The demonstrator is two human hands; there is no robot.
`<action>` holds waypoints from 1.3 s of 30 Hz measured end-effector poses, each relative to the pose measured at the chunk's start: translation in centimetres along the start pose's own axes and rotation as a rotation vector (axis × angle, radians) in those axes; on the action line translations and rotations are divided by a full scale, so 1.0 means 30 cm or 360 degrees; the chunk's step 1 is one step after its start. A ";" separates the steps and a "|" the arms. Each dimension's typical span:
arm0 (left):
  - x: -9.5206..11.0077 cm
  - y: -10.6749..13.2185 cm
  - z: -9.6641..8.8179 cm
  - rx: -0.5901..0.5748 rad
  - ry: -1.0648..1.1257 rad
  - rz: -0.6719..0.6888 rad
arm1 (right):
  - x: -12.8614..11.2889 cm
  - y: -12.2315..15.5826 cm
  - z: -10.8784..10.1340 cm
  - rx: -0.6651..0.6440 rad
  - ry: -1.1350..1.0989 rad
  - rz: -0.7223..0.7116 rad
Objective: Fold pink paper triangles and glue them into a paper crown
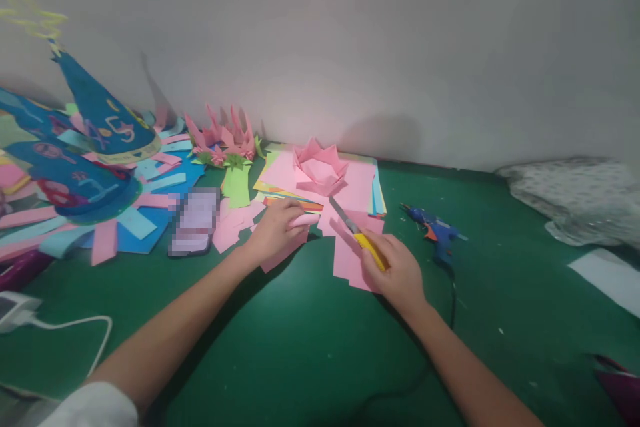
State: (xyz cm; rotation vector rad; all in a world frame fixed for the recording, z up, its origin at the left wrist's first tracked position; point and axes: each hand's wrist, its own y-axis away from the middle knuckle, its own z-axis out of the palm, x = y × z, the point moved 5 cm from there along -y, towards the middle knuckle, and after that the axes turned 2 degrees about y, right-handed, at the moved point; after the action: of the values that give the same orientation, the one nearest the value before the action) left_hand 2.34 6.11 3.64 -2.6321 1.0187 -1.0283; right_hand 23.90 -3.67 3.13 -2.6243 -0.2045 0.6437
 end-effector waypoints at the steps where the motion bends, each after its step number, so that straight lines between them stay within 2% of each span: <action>1: 0.007 -0.015 0.016 -0.0074 0.0053 -0.0032 | 0.000 -0.001 -0.007 0.0041 -0.0014 0.0010; 4: 0.026 -0.065 0.067 -0.0180 0.0193 -0.0057 | 0.010 -0.002 -0.025 0.0144 -0.0032 0.0080; 6: 0.032 -0.098 0.103 -0.0171 0.0201 -0.0038 | 0.025 -0.001 -0.031 0.0193 -0.0036 0.0136; 7: 0.036 -0.113 0.119 -0.0140 0.0150 0.0005 | 0.033 -0.001 -0.033 0.0208 -0.0047 0.0157; 10: 0.056 -0.143 0.139 0.0126 -0.0079 0.0112 | 0.053 -0.001 -0.036 0.0249 -0.0113 0.0179; 11: 0.067 -0.148 0.147 0.0150 -0.0110 0.0149 | 0.057 -0.001 -0.036 0.0262 -0.0133 0.0180; 13: 0.090 -0.154 0.162 0.0122 -0.0089 0.0191 | 0.061 -0.002 -0.037 0.0281 -0.0160 0.0182; 15: 0.110 -0.159 0.179 0.0000 -0.0013 0.0170 | 0.060 -0.004 -0.038 0.0288 -0.0176 0.0183; 17: 0.124 -0.163 0.189 -0.0084 0.0092 0.0112 | 0.057 -0.004 -0.041 0.0298 -0.0182 0.0177; 19: 0.129 -0.164 0.185 -0.0068 0.0257 0.0020 | 0.059 -0.004 -0.043 0.0308 -0.0188 0.0183; 22: 0.121 -0.145 0.169 -0.0035 0.0604 -0.0160 | 0.075 0.000 -0.045 0.0340 -0.0222 0.0247; 25: 0.106 -0.092 0.159 -0.0178 0.1020 -0.0327 | 0.086 0.002 -0.042 0.0339 -0.0255 0.0291; 27: 0.094 -0.044 0.151 -0.0281 0.1248 -0.0436 | 0.077 -0.001 -0.032 0.0265 -0.0243 0.0251; 32: 0.063 0.042 0.112 -0.0152 0.1324 -0.0563 | 0.035 -0.008 0.006 0.0007 -0.0034 0.0056; 35: 0.058 0.054 0.106 -0.0049 0.1284 -0.0616 | 0.024 -0.015 0.024 -0.0060 0.0123 -0.0060; 39: 0.065 0.052 0.122 -0.0009 0.1251 -0.0622 | 0.019 -0.026 0.034 -0.0161 0.0243 -0.0103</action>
State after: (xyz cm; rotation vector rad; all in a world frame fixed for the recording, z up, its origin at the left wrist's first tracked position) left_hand 4.89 3.26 1.40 -2.4961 0.5778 -2.2494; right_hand 23.91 -2.47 2.42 -2.7362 -0.2809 0.4188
